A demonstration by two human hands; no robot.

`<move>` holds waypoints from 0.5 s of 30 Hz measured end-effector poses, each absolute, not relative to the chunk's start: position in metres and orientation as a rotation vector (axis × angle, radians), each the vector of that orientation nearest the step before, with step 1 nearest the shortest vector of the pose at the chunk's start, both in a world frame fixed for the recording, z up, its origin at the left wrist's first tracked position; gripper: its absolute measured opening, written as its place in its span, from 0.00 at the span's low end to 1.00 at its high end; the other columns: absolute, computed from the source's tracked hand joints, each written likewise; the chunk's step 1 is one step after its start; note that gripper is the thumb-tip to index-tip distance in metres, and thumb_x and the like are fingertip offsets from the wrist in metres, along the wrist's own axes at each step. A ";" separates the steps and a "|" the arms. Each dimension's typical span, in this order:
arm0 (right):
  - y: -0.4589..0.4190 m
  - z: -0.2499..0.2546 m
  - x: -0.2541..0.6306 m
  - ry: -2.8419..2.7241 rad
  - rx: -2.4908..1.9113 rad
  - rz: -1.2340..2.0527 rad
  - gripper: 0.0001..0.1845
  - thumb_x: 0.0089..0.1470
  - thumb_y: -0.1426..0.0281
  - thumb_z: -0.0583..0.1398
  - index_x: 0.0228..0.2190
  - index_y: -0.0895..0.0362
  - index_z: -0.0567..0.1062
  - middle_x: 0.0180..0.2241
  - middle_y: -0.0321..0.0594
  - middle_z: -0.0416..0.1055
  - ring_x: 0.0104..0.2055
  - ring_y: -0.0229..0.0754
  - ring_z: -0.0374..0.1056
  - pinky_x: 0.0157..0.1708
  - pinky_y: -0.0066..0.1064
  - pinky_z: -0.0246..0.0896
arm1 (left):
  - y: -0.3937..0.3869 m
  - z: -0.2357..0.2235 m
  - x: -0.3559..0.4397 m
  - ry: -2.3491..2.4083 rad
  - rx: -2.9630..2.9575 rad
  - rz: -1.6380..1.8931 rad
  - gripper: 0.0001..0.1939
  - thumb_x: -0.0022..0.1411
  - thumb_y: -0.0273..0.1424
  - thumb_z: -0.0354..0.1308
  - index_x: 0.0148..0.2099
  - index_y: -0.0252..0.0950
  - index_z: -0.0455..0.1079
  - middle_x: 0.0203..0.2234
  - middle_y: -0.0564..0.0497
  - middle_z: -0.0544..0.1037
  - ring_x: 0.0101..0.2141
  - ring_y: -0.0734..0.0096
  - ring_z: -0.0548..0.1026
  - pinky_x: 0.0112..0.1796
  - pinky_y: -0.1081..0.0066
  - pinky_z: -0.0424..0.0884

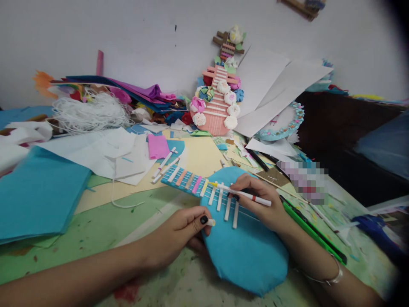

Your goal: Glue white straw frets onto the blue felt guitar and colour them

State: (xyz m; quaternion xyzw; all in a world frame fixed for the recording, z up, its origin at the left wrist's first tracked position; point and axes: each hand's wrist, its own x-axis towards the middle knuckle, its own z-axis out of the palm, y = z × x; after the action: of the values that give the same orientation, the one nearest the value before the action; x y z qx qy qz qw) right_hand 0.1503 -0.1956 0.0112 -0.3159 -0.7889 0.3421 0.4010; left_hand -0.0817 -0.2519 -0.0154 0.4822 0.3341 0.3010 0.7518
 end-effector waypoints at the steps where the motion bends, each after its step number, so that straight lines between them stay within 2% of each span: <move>1: -0.196 0.011 0.150 -1.977 -0.824 0.846 0.05 0.58 0.70 0.61 0.38 0.55 0.76 0.34 0.40 0.71 0.36 0.40 0.68 0.35 0.32 0.61 | -0.252 -0.015 -0.082 0.729 1.051 0.655 0.23 0.60 0.51 0.56 0.33 0.34 0.63 0.27 0.55 0.67 0.29 0.74 0.73 0.33 0.70 0.72; 15: -0.196 0.012 0.151 -2.002 -0.799 0.891 0.06 0.59 0.68 0.61 0.39 0.54 0.76 0.34 0.40 0.71 0.36 0.41 0.69 0.35 0.33 0.63 | -0.253 -0.014 -0.082 0.736 1.050 0.659 0.24 0.59 0.52 0.57 0.33 0.34 0.62 0.27 0.55 0.66 0.28 0.75 0.72 0.32 0.71 0.72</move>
State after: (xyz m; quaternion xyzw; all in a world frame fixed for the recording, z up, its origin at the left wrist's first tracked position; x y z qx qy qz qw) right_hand 0.1511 -0.1956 0.0119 -0.3149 -0.7890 0.3513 0.3936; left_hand -0.0818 -0.2531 -0.0139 0.4807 0.3370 0.3017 0.7513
